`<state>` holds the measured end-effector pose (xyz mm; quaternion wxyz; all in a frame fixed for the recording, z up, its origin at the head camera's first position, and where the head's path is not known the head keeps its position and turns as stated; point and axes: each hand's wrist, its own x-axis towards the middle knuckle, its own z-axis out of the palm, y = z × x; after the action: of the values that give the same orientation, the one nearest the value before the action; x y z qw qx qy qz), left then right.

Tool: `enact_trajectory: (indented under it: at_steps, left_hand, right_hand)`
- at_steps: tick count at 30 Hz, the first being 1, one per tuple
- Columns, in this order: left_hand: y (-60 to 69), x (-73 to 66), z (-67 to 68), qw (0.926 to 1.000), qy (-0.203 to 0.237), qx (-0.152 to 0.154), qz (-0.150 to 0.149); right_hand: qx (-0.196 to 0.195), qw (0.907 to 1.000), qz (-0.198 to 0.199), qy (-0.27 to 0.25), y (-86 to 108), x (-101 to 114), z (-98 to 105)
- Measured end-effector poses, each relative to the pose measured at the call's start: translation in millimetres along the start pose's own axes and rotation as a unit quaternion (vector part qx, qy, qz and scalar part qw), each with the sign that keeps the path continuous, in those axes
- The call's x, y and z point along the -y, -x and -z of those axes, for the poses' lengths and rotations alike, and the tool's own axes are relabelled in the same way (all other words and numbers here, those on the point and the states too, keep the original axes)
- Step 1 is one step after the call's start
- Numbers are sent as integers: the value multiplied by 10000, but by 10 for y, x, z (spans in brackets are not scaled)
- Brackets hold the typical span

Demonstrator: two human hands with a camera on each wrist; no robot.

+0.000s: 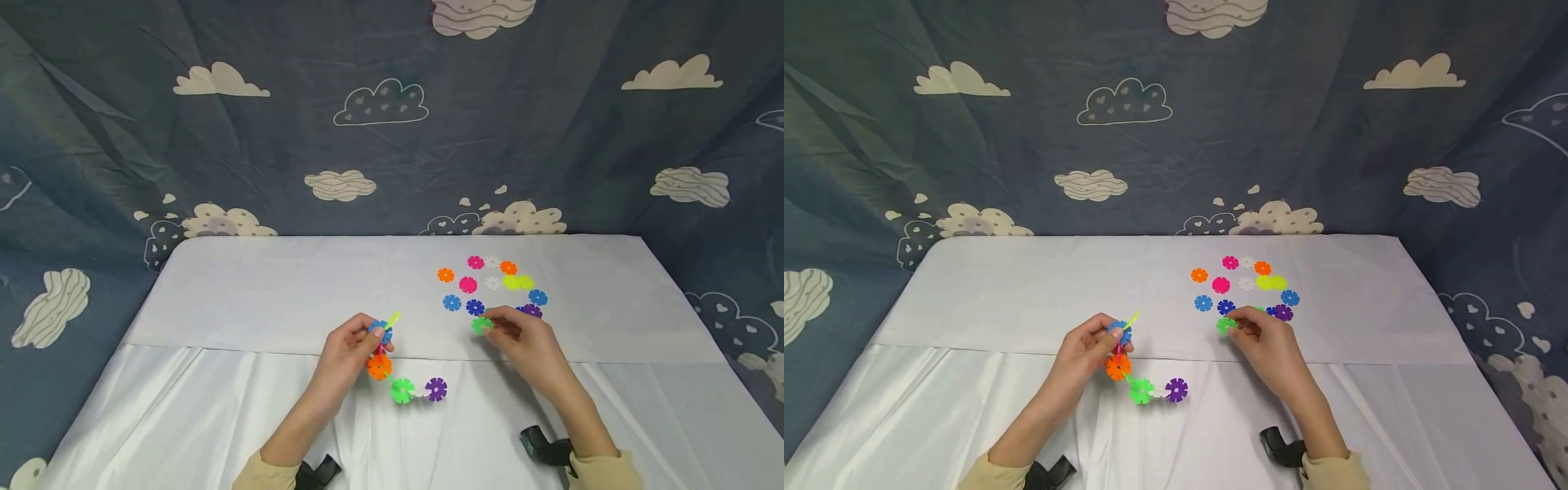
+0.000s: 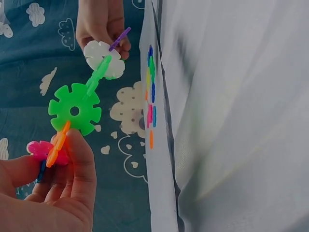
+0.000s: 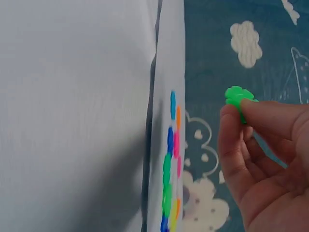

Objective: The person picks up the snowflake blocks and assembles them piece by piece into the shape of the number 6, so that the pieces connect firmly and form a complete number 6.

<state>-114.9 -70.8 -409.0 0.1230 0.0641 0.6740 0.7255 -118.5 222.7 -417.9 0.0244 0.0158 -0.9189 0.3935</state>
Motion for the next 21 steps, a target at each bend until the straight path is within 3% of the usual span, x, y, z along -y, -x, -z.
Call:
enact_trajectory:
  at_steps: [5, 11, 21]
  left_hand:
    - [7, 5, -9, 9997, -10, 210, -75]
    - [25, 1, -32, 9989, -123, 419, -175]
    - [48, 11, -103, 9952, -663, 528, -480]
  right_hand:
    - [-36, 9975, 14, -712, 45, 128, -66]
    - [-43, 9851, 431, -1662, 113, 270, -145]
    - [-379, 9757, 997, -1913, 252, 562, -291]
